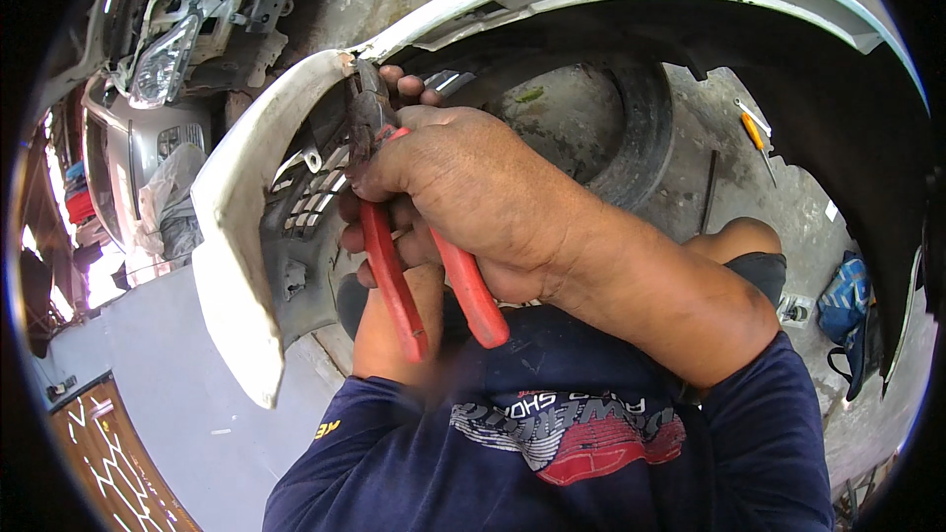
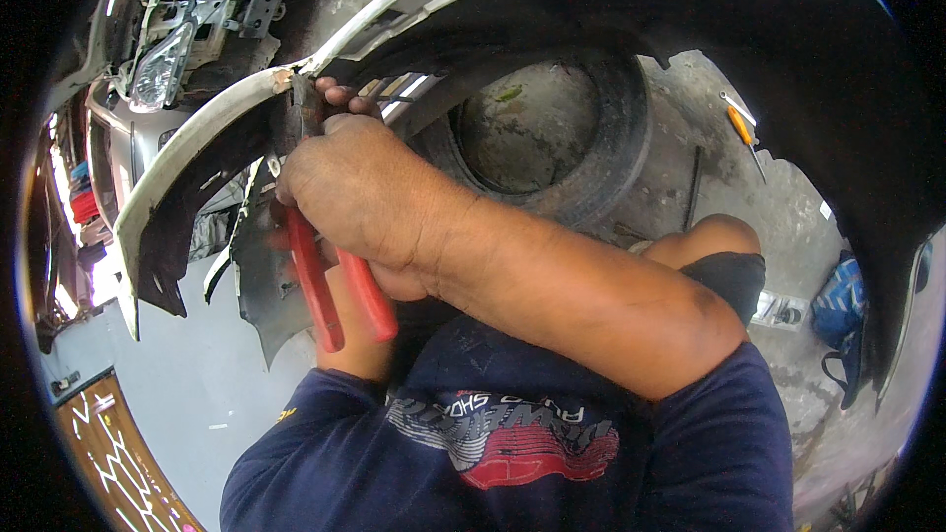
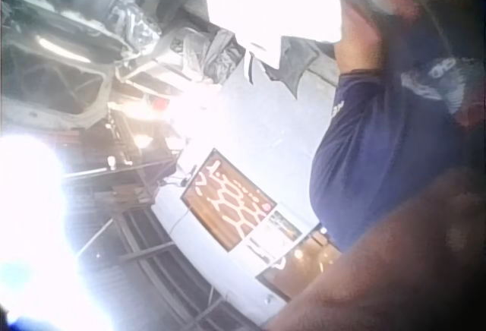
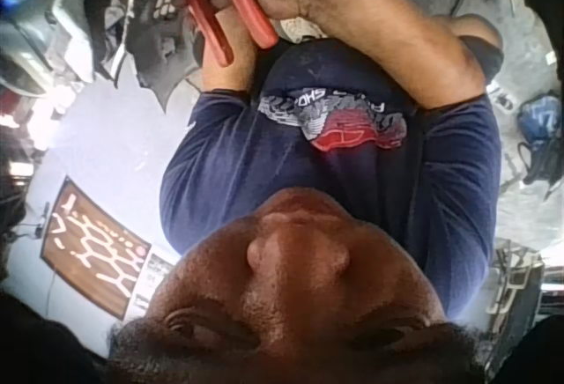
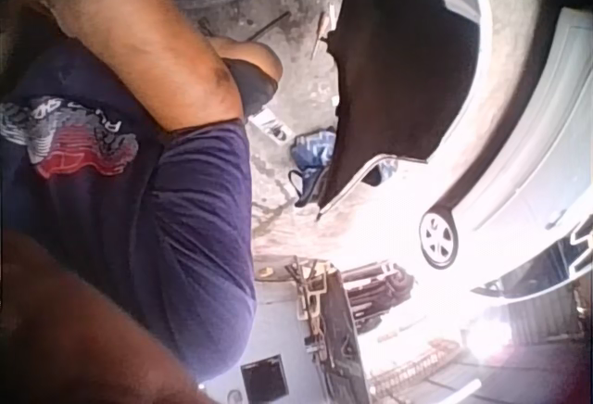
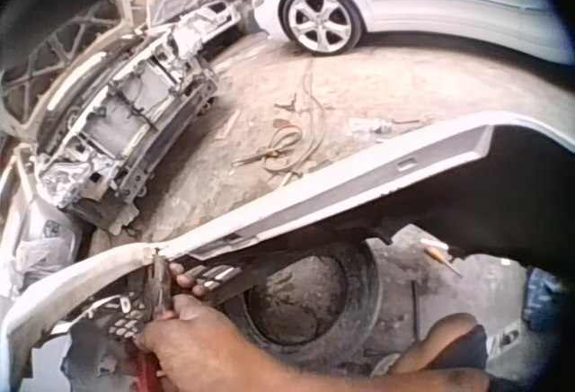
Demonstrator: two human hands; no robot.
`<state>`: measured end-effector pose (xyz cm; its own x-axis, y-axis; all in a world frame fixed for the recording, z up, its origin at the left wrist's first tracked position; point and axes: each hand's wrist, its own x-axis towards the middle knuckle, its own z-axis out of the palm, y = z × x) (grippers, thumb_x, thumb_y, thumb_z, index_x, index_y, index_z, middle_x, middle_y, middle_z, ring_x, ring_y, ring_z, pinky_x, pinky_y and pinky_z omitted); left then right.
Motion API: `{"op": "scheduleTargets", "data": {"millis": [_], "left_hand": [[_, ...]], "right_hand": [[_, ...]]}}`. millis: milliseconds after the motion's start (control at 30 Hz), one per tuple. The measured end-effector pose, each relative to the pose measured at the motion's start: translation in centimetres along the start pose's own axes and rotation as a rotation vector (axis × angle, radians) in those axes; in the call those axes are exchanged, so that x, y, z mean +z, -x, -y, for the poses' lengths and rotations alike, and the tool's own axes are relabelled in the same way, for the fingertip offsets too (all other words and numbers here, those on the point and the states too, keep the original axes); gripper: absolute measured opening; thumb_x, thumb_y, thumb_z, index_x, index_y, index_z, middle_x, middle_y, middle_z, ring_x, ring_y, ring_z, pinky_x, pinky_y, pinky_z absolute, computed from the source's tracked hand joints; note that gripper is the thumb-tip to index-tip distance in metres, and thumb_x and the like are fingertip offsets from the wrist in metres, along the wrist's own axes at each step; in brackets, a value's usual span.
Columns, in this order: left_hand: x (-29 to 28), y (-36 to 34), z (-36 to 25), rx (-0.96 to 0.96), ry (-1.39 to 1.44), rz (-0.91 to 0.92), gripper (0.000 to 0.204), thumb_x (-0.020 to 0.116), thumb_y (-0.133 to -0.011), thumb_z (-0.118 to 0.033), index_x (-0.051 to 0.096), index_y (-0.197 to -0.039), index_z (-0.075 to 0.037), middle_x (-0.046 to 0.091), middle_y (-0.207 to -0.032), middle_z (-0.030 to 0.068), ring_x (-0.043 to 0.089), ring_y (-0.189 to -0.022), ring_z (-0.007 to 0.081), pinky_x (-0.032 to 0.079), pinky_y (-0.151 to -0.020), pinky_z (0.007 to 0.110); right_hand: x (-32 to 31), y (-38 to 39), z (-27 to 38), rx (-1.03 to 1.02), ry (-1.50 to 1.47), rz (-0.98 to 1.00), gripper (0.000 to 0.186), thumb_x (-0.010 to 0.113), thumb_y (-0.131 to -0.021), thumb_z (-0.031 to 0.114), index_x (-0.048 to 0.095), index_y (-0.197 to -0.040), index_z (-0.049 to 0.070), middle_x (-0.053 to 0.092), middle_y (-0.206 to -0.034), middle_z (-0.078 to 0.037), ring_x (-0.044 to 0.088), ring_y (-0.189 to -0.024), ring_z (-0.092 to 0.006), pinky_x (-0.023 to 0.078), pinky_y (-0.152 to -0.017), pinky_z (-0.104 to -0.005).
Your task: The person repairs a white car bumper by cutting and removing damaged plastic pieces using pliers while sitting in a garage environment.
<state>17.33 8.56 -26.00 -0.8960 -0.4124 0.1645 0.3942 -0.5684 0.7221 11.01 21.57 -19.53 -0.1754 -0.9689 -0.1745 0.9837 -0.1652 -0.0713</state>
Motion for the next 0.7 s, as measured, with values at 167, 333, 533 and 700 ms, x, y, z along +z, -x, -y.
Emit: {"op": "scheduleTargets", "data": {"millis": [167, 333, 533, 700], "left_hand": [[0.9, 0.3, 0.4, -0.062, 0.118, -0.173, 0.067, 0.073, -0.098, -0.04, 0.05, -0.15, -0.004, 0.061, -0.14, 0.0141, 0.062, -0.125, 0.0256, 0.05, -0.113, 0.039], [0.2, 0.1, 0.2, 0.07, -0.234, -0.073, 0.044, 0.069, -0.102, -0.019, 0.058, -0.141, -0.002, 0.067, -0.13, 0.0141, 0.067, -0.116, 0.0248, 0.057, -0.104, 0.037], [2.5, -1.4, -2.3, 0.168, -0.934, -0.465, 0.037, 0.072, -0.1, -0.017, 0.065, -0.128, 0.005, 0.071, -0.12, 0.0174, 0.071, -0.108, 0.0252, 0.06, -0.093, 0.04], [4.9, -0.6, -3.4, 0.099, -1.229, -0.384, 0.04, 0.07, -0.1, -0.009, 0.064, -0.136, 0.008, 0.073, -0.124, 0.0197, 0.072, -0.11, 0.0229, 0.06, -0.09, 0.036]], "right_hand": [[-1.2, 0.6, 1.2, 0.029, 0.077, -0.016, 0.018, 0.061, -0.095, 0.005, 0.06, -0.111, -0.004, 0.067, -0.098, -0.014, 0.071, -0.084, -0.027, 0.062, -0.076, -0.0447], [0.2, 2.9, 3.6, -0.041, 0.698, -0.071, 0.022, 0.063, -0.091, 0.008, 0.061, -0.109, -0.005, 0.067, -0.093, -0.016, 0.071, -0.082, -0.0242, 0.057, -0.07, -0.037], [-3.0, 4.3, 6.1, -0.189, 1.546, -0.105, 0.024, 0.062, -0.088, 0.009, 0.06, -0.11, -0.002, 0.068, -0.095, -0.022, 0.068, -0.091, -0.0375, 0.053, -0.081, -0.0446], [-5.2, 2.7, 4.8, -0.376, 1.477, -0.188, 0.041, 0.059, -0.089, 0.004, 0.059, -0.13, 0.0, 0.07, -0.103, -0.028, 0.067, -0.101, -0.0469, 0.053, -0.089, -0.0487]]}}
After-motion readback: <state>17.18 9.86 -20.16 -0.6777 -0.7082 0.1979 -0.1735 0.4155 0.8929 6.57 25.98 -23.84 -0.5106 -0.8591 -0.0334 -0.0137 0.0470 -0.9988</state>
